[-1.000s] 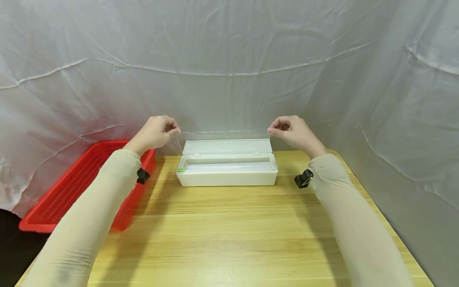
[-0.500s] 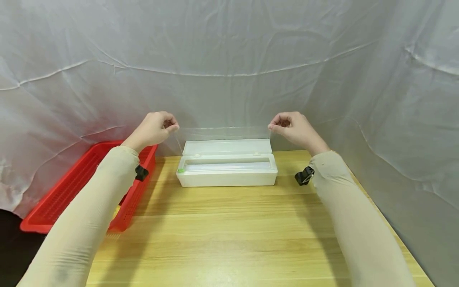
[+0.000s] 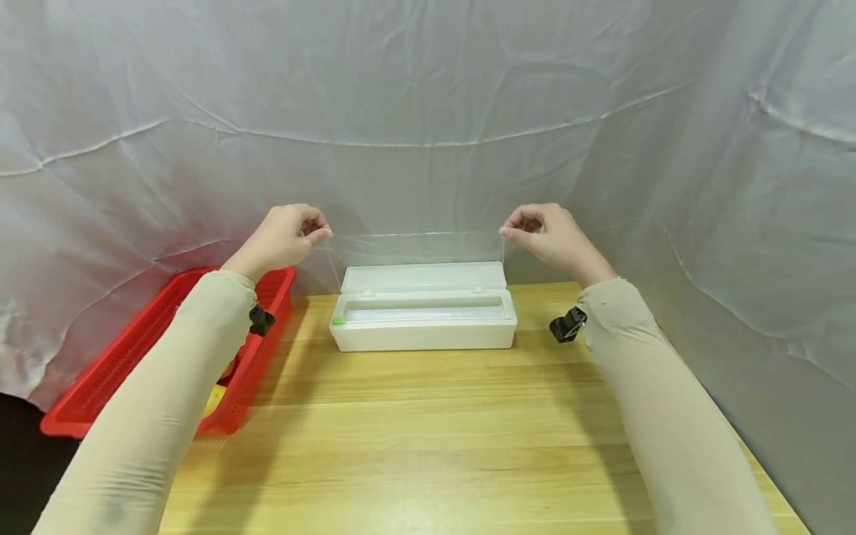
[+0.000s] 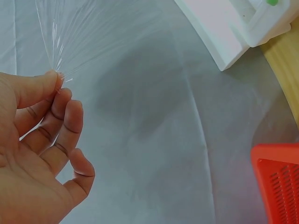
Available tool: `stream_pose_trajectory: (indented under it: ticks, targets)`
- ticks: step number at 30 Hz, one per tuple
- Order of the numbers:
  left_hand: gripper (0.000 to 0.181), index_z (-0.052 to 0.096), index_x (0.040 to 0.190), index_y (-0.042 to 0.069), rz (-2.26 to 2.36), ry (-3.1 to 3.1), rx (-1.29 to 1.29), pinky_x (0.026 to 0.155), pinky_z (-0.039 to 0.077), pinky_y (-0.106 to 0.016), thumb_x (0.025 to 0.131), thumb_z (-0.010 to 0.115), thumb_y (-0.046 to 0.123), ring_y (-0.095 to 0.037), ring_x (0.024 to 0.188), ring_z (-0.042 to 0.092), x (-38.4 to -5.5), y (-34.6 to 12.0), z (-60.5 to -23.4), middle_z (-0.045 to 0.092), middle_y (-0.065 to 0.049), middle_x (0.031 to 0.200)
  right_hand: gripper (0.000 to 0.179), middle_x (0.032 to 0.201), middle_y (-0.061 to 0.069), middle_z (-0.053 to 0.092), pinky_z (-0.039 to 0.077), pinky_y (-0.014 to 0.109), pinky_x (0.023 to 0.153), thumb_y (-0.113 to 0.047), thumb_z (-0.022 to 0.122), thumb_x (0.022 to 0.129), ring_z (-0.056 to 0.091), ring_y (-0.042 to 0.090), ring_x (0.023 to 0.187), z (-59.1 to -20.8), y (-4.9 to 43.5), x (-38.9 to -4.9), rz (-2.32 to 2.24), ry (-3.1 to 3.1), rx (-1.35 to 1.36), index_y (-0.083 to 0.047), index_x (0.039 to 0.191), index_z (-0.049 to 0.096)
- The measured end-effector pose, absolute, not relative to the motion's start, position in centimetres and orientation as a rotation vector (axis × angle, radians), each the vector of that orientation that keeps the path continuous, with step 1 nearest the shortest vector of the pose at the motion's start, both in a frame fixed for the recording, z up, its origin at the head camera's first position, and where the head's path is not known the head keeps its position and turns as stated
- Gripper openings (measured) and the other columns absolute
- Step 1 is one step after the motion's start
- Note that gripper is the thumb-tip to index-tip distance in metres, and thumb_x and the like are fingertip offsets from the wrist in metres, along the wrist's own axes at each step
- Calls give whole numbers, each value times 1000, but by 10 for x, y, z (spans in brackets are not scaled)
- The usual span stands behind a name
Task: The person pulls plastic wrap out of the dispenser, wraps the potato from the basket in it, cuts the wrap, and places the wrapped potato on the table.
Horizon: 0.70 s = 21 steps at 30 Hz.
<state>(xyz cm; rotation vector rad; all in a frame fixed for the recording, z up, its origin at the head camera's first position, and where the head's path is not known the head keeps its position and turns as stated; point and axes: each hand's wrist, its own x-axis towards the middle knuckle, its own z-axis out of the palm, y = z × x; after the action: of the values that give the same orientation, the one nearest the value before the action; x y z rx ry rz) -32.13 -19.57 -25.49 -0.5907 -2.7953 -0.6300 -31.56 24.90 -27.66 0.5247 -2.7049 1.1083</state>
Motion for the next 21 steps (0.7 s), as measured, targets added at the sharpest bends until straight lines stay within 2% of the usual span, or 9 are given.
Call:
stream_pose_trajectory:
  ticks: [2,8,13,21]
  targets:
    - [15,73,100,4,-633,-2800,-584,80,49,-40,106,64,15,-28,87,57,-321,-196,-253,67,-13,95,27,97,9,71,48,27,75,-34,70,105,60,21,87,-275,249,-316,1105,-2699,528,-8,107,76]
    - [16,73,100,3,-636,-2788,-582,81,49,-40,106,63,14,-29,87,57,-321,-197,-248,67,-14,94,30,91,-6,70,48,25,74,-34,72,104,61,18,86,-270,248,-317,1106,-2686,533,-4,109,76]
    - [16,73,99,3,-648,-2774,-579,80,48,-39,106,63,13,-29,86,57,-321,-197,-244,66,-13,93,29,90,-7,69,47,25,74,-34,72,104,60,16,85,-265,247,-316,1108,-2675,530,-5,109,76]
    - [17,73,99,3,-662,-2765,-568,79,48,-39,106,63,14,-29,86,56,-321,-197,-236,66,-14,93,26,90,-9,70,46,25,74,-34,73,103,62,21,88,-257,246,-315,1112,-2664,532,-8,108,77]
